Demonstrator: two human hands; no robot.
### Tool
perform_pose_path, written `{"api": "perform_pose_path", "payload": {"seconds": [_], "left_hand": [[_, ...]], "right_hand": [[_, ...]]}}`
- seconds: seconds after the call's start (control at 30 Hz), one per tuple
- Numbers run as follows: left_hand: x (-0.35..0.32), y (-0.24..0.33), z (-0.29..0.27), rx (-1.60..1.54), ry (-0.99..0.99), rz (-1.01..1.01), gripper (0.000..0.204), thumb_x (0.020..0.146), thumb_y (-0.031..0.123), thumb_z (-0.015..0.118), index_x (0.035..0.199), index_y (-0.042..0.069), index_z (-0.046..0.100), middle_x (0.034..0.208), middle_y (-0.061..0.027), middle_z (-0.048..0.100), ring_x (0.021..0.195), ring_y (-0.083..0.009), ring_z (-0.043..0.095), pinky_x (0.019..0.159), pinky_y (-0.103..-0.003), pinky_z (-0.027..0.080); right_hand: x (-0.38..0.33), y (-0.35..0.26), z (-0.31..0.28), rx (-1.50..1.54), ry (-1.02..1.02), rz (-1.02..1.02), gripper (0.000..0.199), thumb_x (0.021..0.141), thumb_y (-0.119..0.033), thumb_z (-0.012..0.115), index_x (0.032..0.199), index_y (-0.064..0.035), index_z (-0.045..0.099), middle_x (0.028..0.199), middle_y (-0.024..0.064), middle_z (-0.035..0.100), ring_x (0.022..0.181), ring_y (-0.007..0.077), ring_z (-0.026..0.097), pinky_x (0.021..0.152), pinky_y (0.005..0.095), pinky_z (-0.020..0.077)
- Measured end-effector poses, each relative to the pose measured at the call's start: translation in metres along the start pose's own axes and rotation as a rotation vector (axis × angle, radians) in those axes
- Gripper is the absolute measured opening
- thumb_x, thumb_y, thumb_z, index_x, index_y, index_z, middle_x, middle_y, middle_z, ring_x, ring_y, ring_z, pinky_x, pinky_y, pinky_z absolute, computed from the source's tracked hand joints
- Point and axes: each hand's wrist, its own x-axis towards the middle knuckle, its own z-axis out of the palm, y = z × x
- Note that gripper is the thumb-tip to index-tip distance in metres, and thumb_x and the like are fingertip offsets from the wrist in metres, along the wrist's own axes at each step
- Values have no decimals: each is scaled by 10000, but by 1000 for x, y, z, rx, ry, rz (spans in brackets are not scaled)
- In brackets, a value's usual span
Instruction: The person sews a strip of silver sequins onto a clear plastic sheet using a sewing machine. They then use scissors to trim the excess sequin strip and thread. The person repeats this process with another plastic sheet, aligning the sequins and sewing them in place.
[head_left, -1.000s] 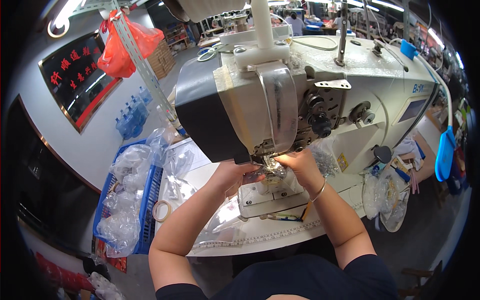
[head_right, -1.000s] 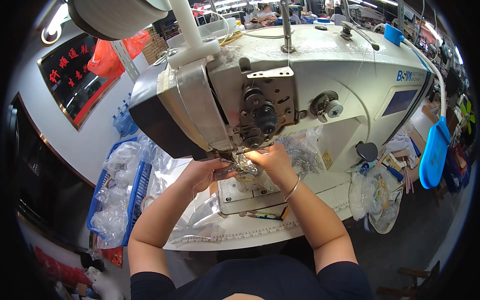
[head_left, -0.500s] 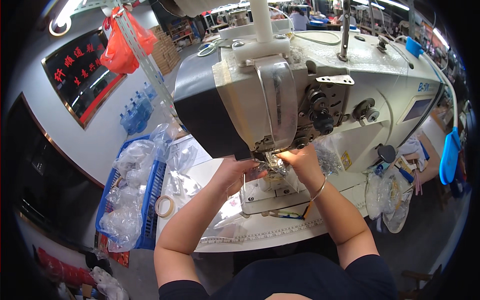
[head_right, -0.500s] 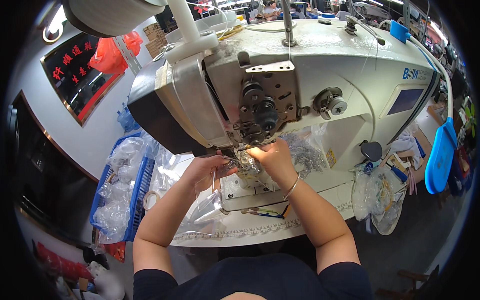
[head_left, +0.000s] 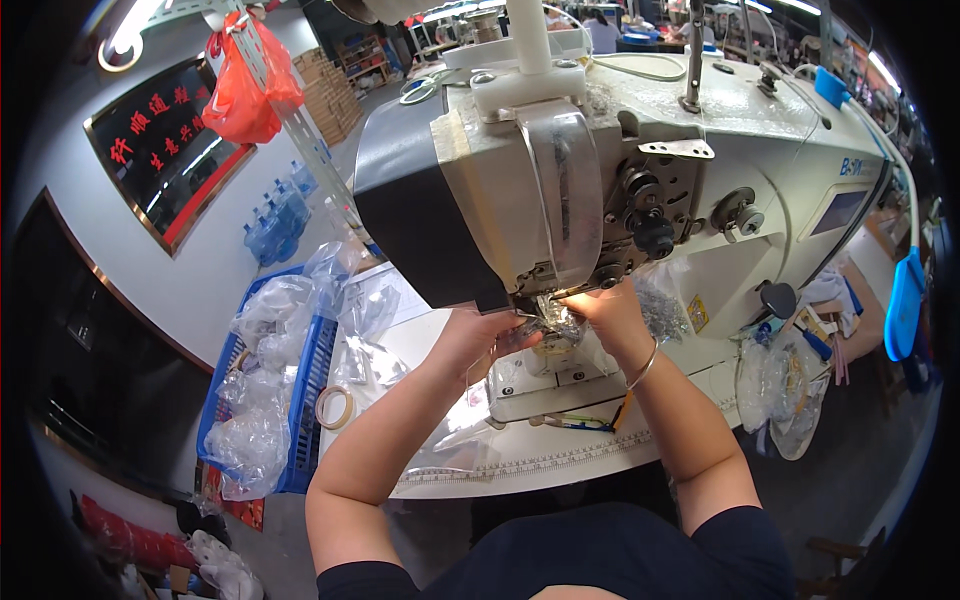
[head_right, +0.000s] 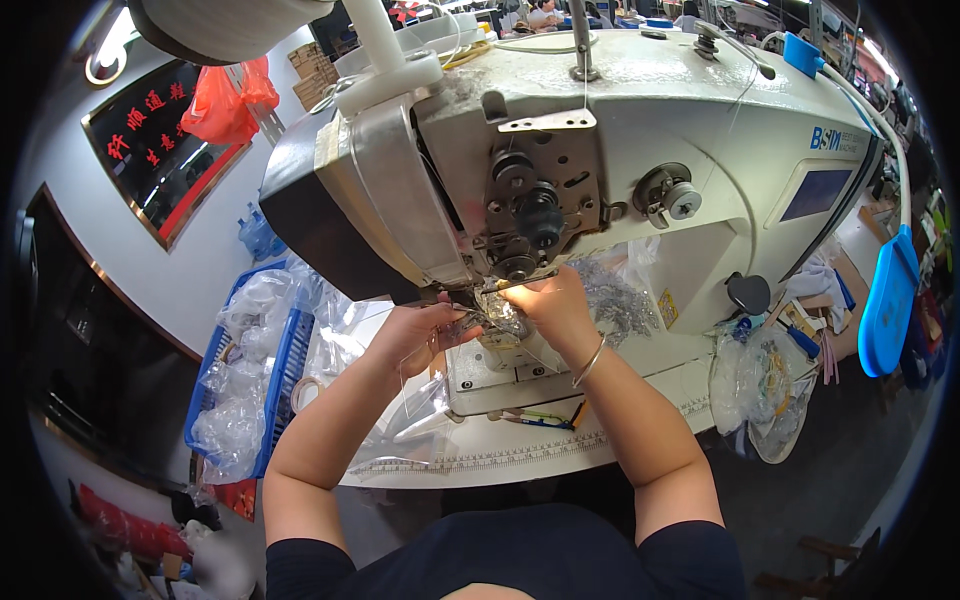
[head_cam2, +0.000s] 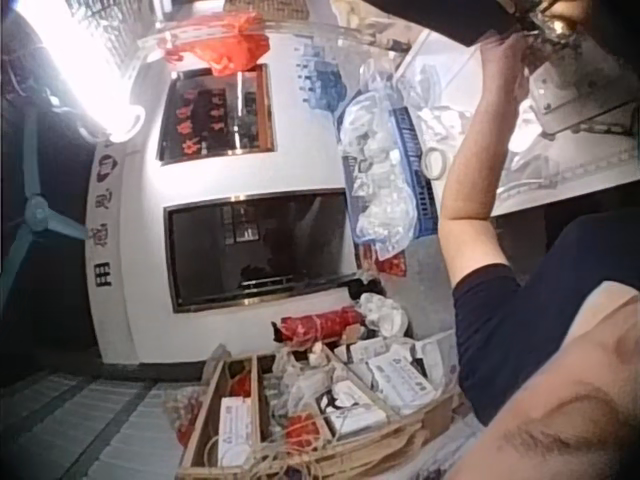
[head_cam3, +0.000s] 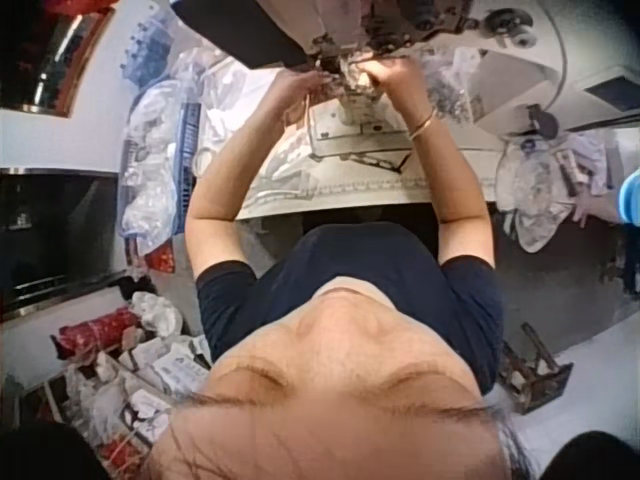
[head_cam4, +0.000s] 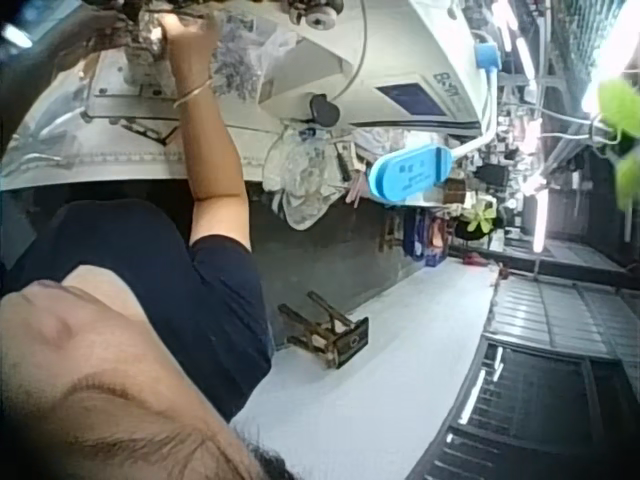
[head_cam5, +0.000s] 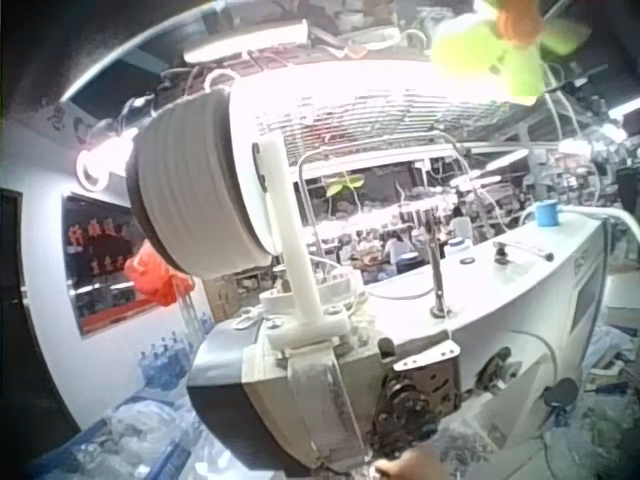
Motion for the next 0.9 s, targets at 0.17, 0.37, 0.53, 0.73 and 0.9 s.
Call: {"api": "perform_pose_path", "payload": {"seconds": [0.17, 0.37, 0.53, 0.73, 0.9], "left_hand": [[0, 3, 4, 8, 18, 1, 186, 859, -65, 478, 1014, -164, 452, 971, -70, 457, 907, -282, 599, 833, -380, 576], [1, 3, -1, 38, -51, 57, 239, 852, -79, 469, 1083, -125, 430, 1029, -121, 499, 917, -288, 606, 823, -392, 575], [2, 2, -2, 90, -39, 73, 277, 850, -75, 453, 1125, -102, 425, 1060, -157, 521, 946, -295, 605, 813, -393, 572], [3, 0, -7, 62, -107, 70, 284, 840, -32, 502, 1108, -106, 448, 984, -122, 519, 907, -253, 609, 818, -367, 567], [-13, -26, -17, -24, -80, -18, 305, 822, -20, 546, 1103, -83, 447, 980, -159, 566, 866, -263, 629, 747, -348, 571]], "right_hand": [[7, 13, -3, -128, 17, -89, 175, 717, -108, 691, 796, 46, 661, 685, 58, 659, 596, 90, 566, 553, 251, 442], [6, 15, -2, -33, 41, 48, 194, 719, -110, 693, 816, 55, 661, 720, 73, 668, 623, 99, 586, 577, 252, 464], [5, 2, -3, -31, -62, 63, 368, 749, -126, 677, 1051, 64, 587, 780, 86, 672, 665, 125, 606, 620, 251, 477], [-32, 34, -40, 200, 245, 82, 285, 812, -151, 638, 1046, 3, 584, 961, 43, 591, 825, 95, 547, 730, 245, 441], [-117, 68, -102, -969, -236, -301, 258, 767, -102, 636, 1026, -114, 630, 1023, 46, 607, 1030, 233, 537, 918, 352, 394]]}}
